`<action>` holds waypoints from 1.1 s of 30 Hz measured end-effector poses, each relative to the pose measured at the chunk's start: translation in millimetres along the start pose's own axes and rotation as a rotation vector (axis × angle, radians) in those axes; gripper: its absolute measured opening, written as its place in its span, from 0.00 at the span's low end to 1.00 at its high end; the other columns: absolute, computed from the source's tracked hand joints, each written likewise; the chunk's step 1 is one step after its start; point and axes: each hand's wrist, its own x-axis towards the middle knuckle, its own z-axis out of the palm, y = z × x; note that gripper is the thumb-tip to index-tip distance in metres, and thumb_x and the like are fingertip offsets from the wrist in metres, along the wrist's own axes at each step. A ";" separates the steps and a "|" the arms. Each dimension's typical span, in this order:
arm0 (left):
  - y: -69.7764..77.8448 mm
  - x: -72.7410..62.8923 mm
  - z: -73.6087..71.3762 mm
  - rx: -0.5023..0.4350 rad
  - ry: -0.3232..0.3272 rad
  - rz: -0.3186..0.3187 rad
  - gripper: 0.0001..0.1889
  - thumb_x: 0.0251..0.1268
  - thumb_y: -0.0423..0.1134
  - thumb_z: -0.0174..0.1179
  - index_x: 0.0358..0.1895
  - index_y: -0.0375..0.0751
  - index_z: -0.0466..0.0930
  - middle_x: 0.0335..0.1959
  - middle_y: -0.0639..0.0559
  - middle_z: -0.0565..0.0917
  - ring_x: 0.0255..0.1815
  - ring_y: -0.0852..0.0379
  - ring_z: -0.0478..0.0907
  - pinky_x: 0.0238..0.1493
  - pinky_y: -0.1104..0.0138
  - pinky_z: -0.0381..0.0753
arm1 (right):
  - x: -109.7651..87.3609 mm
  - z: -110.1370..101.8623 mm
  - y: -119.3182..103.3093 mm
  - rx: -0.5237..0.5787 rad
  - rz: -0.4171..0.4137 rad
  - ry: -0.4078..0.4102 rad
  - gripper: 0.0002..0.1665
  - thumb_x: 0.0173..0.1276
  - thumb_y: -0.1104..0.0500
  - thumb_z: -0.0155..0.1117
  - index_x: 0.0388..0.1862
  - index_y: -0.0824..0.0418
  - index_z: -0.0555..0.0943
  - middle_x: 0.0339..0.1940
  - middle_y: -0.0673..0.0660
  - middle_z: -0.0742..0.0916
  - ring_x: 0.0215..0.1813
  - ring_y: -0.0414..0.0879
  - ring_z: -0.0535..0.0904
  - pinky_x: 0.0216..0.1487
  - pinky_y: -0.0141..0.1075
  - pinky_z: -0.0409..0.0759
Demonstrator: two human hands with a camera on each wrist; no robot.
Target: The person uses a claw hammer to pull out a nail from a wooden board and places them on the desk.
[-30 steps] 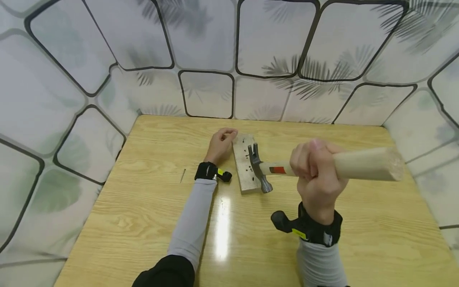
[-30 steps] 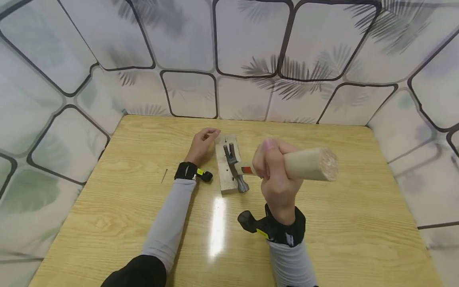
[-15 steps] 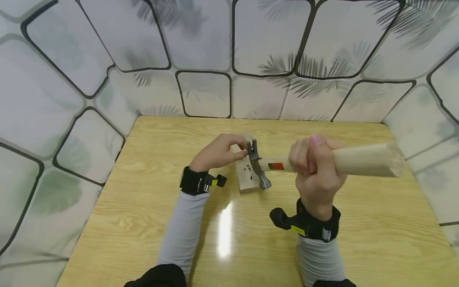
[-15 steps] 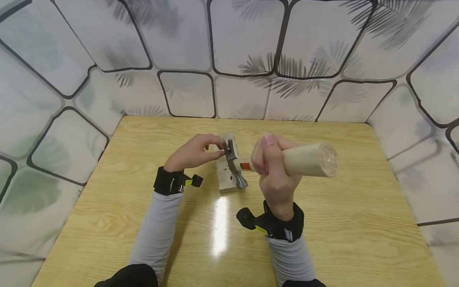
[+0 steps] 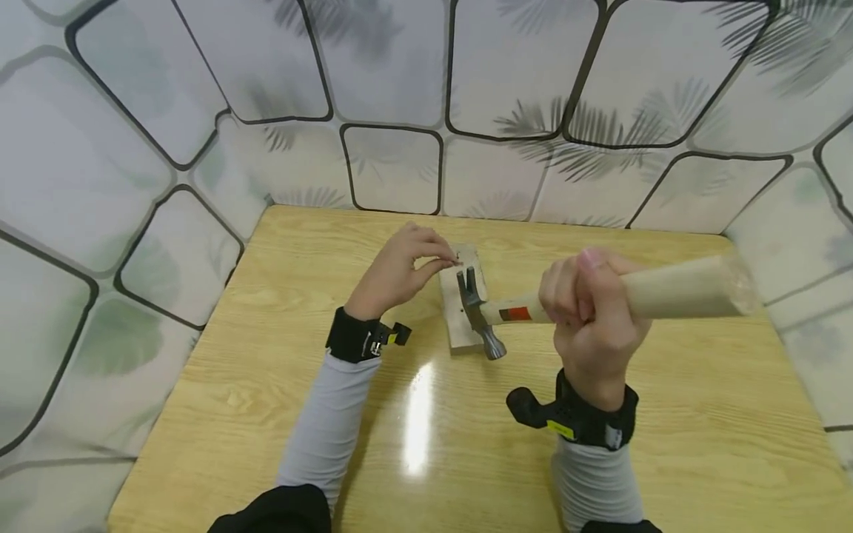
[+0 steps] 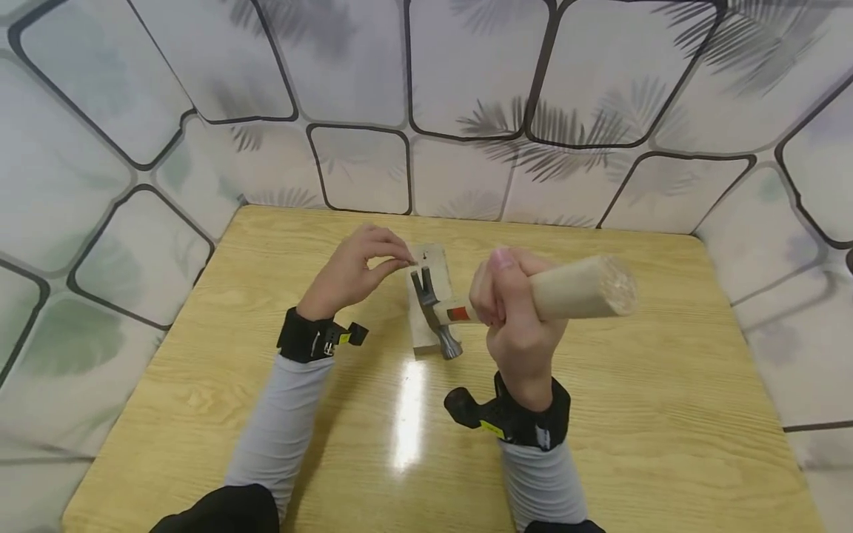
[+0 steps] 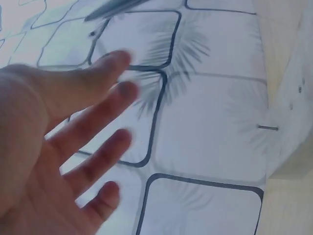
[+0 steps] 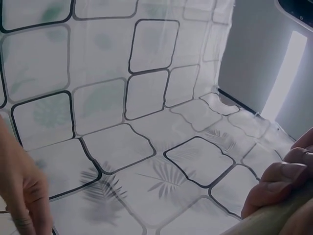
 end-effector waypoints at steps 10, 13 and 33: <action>-20.7 -29.6 -35.0 0.059 0.069 -0.408 0.09 0.71 0.41 0.66 0.46 0.43 0.90 0.42 0.49 0.89 0.43 0.52 0.83 0.47 0.58 0.79 | 2.0 -3.8 -1.7 -0.005 0.023 0.011 0.29 0.71 0.73 0.43 0.09 0.62 0.49 0.07 0.50 0.58 0.10 0.38 0.54 0.13 0.28 0.49; -34.9 -47.3 -41.4 0.090 -0.052 -0.583 0.10 0.70 0.43 0.66 0.41 0.41 0.91 0.37 0.47 0.90 0.33 0.53 0.82 0.36 0.61 0.79 | 3.4 -4.2 -0.8 -0.006 0.030 0.016 0.29 0.70 0.74 0.43 0.09 0.62 0.49 0.08 0.51 0.58 0.10 0.39 0.53 0.13 0.29 0.49; -64.8 -75.4 -28.5 0.368 -0.433 -1.024 0.14 0.58 0.43 0.70 0.19 0.38 0.85 0.30 0.44 0.85 0.33 0.45 0.80 0.46 0.47 0.79 | 1.7 -5.0 8.4 -0.036 0.081 -0.020 0.29 0.71 0.73 0.44 0.10 0.62 0.49 0.08 0.50 0.59 0.11 0.39 0.54 0.12 0.28 0.51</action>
